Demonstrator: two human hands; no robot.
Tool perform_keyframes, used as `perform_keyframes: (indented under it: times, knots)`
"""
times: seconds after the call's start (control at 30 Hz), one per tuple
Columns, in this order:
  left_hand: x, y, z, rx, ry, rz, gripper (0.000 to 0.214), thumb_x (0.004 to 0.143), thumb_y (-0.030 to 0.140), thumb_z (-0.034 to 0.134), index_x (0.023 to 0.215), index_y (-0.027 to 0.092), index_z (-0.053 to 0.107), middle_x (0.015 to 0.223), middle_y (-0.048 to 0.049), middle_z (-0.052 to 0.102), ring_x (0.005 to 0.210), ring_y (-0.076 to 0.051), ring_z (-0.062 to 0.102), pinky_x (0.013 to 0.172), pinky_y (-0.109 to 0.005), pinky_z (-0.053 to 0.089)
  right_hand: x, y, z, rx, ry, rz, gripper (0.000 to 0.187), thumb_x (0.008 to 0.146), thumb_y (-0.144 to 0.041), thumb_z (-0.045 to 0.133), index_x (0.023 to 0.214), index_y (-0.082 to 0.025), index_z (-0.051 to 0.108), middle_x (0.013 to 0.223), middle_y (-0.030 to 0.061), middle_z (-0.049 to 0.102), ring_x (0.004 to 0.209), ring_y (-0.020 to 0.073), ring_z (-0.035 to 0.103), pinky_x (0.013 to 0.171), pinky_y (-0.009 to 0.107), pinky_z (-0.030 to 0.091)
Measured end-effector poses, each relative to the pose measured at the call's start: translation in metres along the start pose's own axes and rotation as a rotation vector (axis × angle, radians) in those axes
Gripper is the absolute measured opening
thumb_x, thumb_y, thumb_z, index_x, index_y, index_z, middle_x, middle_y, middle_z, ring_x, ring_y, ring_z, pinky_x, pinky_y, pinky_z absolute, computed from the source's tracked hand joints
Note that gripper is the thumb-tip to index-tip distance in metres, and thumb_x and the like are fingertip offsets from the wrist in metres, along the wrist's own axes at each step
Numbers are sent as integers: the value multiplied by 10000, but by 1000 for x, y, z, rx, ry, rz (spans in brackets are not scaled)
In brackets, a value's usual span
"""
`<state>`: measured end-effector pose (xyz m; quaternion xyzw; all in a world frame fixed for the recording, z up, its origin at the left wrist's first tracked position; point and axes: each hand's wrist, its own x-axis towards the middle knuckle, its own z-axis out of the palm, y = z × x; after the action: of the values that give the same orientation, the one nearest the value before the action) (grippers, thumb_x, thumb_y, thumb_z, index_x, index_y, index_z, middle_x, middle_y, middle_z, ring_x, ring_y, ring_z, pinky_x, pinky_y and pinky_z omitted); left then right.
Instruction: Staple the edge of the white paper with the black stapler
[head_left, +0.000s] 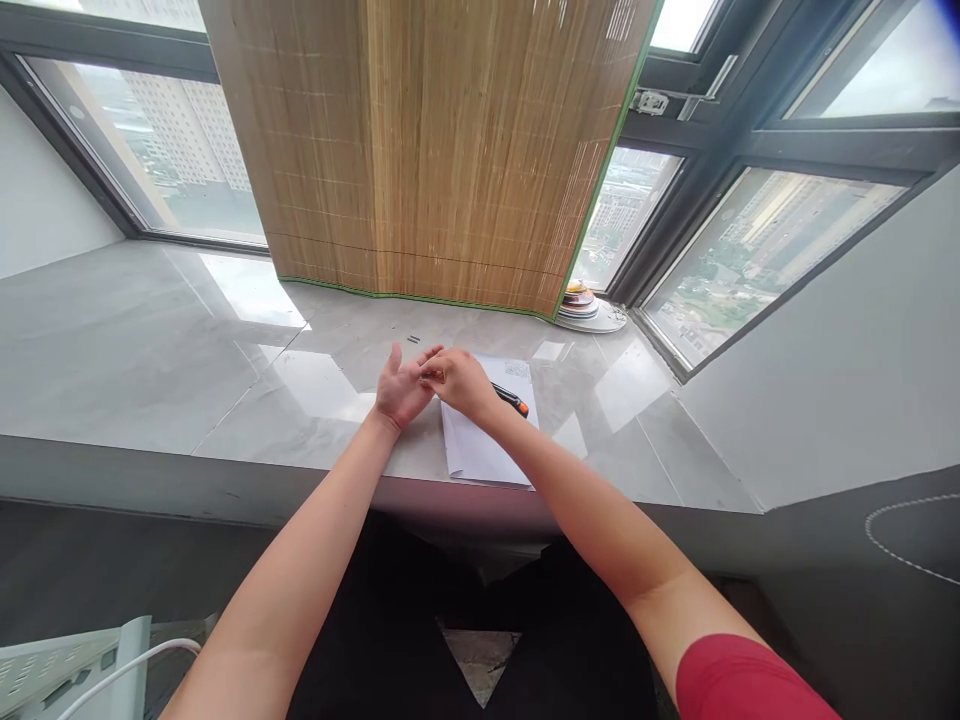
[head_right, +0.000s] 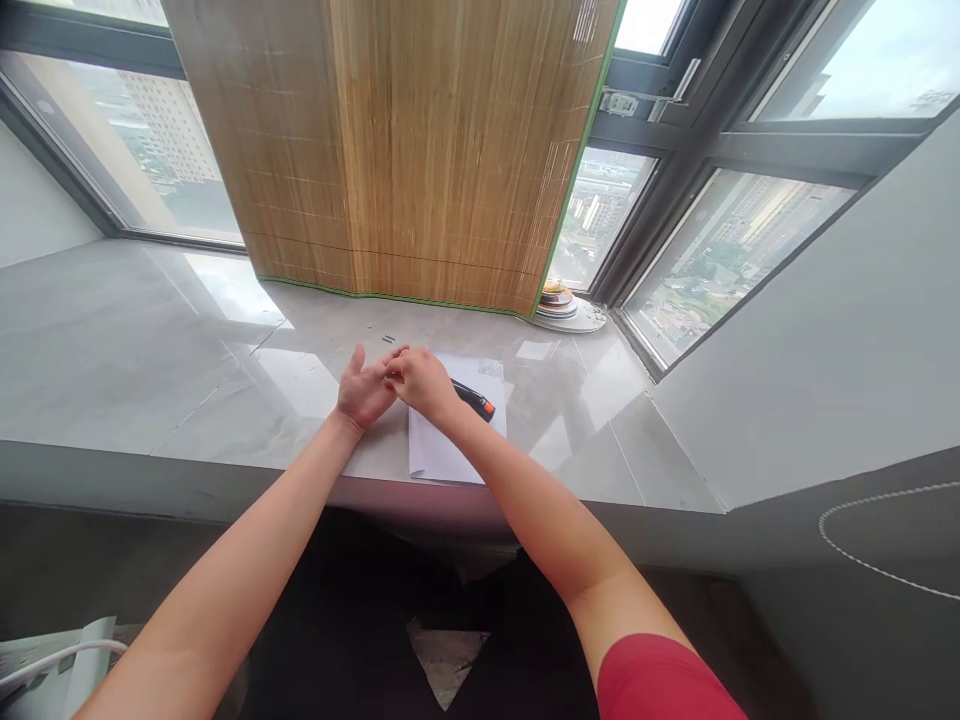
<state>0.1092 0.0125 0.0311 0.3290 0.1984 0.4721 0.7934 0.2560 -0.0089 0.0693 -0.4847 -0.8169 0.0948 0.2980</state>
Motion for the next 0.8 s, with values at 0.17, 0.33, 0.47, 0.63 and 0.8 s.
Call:
perform_keyframes:
  times: [0.17, 0.33, 0.47, 0.63, 0.8]
  knots:
    - [3, -1, 0, -162, 64, 84, 602, 1112, 684, 438, 1164, 159, 730, 1273, -178, 770, 1248, -293, 728, 1056, -420, 590, -14, 7, -9, 70, 140, 16, 156, 923, -102, 793, 914, -244, 858, 896, 27, 815, 829, 205, 683, 834, 340, 523]
    - [7, 4, -22, -433, 282, 392, 500, 1097, 322, 522, 648, 218, 328, 590, 37, 406, 488, -85, 433, 503, -234, 400, -58, 88, -74, -5, 509, 156, 98, 925, -311, 803, 854, -244, 807, 915, 34, 820, 763, 222, 666, 853, 375, 524]
    - [5, 7, -31, -443, 257, 445, 519, 1048, 258, 512, 683, 219, 146, 579, 51, 197, 455, -92, 247, 427, -269, 237, -73, 180, -113, -144, 657, 551, 227, 909, -391, 752, 775, -211, 786, 727, 51, 749, 687, 238, 636, 884, 414, 498]
    - [5, 7, -29, -378, 247, 432, 521, 1006, 242, 545, 704, 219, 121, 592, 48, 182, 477, -95, 228, 434, -269, 239, -58, 241, -105, -271, 496, 689, 247, 961, -340, 648, 919, -178, 830, 893, 122, 791, 866, 281, 666, 930, 411, 503]
    - [7, 6, -31, -356, 249, 430, 518, 972, 239, 568, 706, 216, 123, 597, 48, 177, 484, -95, 227, 438, -270, 236, -55, 256, -83, -270, 310, 691, 162, 890, -207, 665, 826, -185, 813, 1001, 140, 805, 944, 268, 692, 917, 362, 501]
